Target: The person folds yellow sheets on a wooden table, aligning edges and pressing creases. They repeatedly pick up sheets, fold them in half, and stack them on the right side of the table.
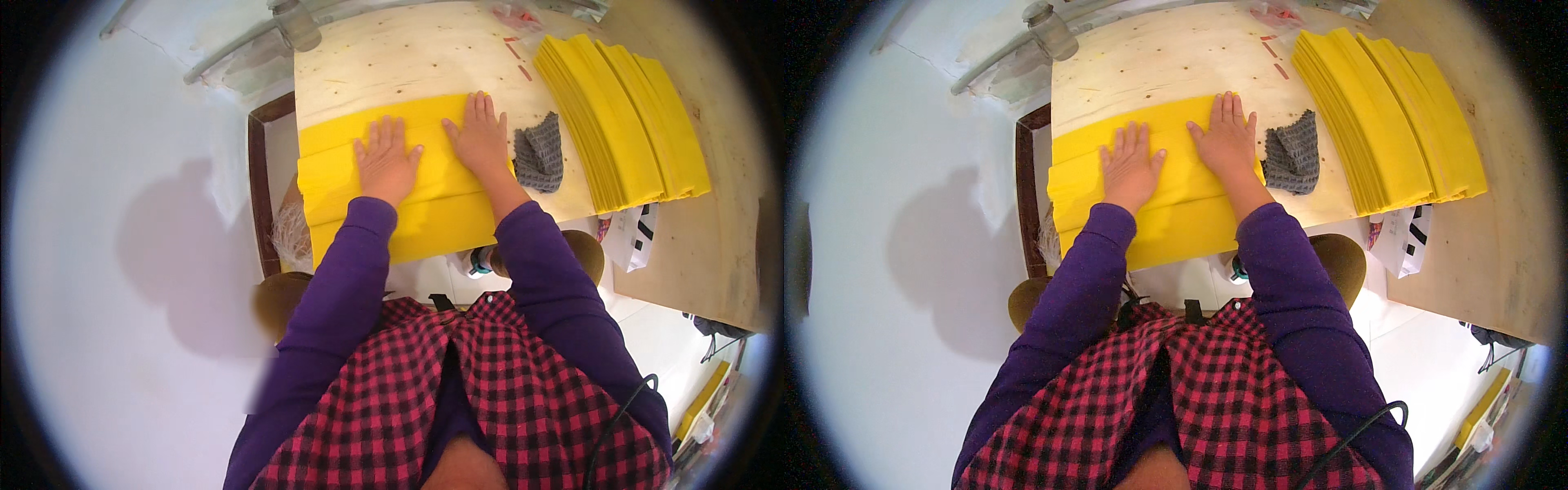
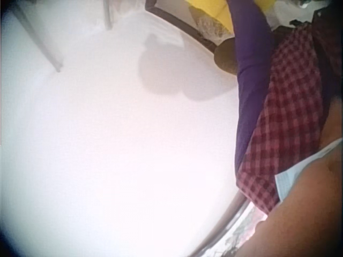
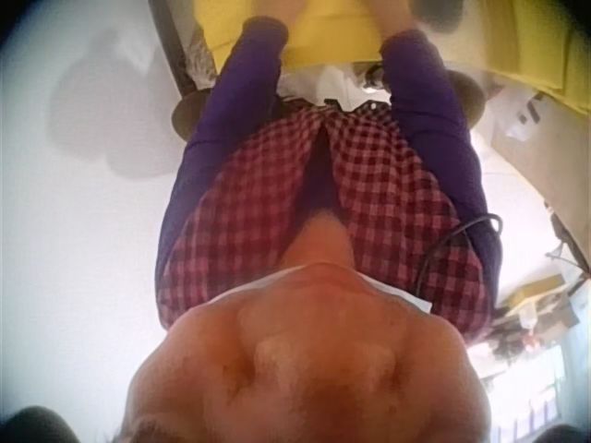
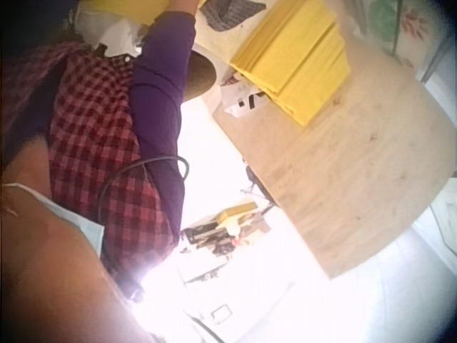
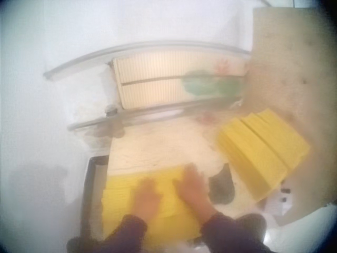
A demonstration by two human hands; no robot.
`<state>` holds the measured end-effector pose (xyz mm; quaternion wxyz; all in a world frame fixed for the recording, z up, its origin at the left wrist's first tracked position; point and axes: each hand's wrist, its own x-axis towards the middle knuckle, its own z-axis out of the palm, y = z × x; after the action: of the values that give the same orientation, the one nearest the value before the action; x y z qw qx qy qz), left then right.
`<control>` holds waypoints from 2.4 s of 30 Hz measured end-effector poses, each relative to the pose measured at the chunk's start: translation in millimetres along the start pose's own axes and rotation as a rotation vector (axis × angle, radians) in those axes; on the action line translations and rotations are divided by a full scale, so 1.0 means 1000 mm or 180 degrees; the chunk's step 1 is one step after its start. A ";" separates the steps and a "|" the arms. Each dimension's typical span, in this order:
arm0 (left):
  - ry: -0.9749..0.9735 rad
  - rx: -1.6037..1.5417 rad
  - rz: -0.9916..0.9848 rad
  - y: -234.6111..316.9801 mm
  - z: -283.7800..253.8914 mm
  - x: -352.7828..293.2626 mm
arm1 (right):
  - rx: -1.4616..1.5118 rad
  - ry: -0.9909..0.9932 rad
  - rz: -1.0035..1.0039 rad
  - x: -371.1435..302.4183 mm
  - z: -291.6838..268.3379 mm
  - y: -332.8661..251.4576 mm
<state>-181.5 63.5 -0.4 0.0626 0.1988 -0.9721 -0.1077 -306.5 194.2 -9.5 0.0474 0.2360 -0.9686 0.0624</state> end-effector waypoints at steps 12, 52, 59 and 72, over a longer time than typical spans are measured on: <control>0.0288 0.0320 -0.0786 -0.083 -0.007 -0.020 | -0.0599 0.0062 -0.0612 -0.007 -0.006 -0.025; 0.1880 -0.1560 -0.0141 -0.093 -0.033 -0.046 | 0.2128 -0.1944 -0.0305 0.036 -0.107 0.060; -0.1016 -0.5776 -0.1274 -0.044 -0.041 -0.145 | 0.2855 -0.2047 0.0260 0.001 -0.129 0.071; -0.0831 -0.8145 -0.2333 0.025 -0.011 -0.129 | 0.3390 -0.1180 0.0390 -0.130 -0.153 0.134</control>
<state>-71.0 135.6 5.4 0.0786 0.2366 -0.0777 -0.9653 -244.3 392.9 112.6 -0.2527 0.1778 -0.8075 0.5025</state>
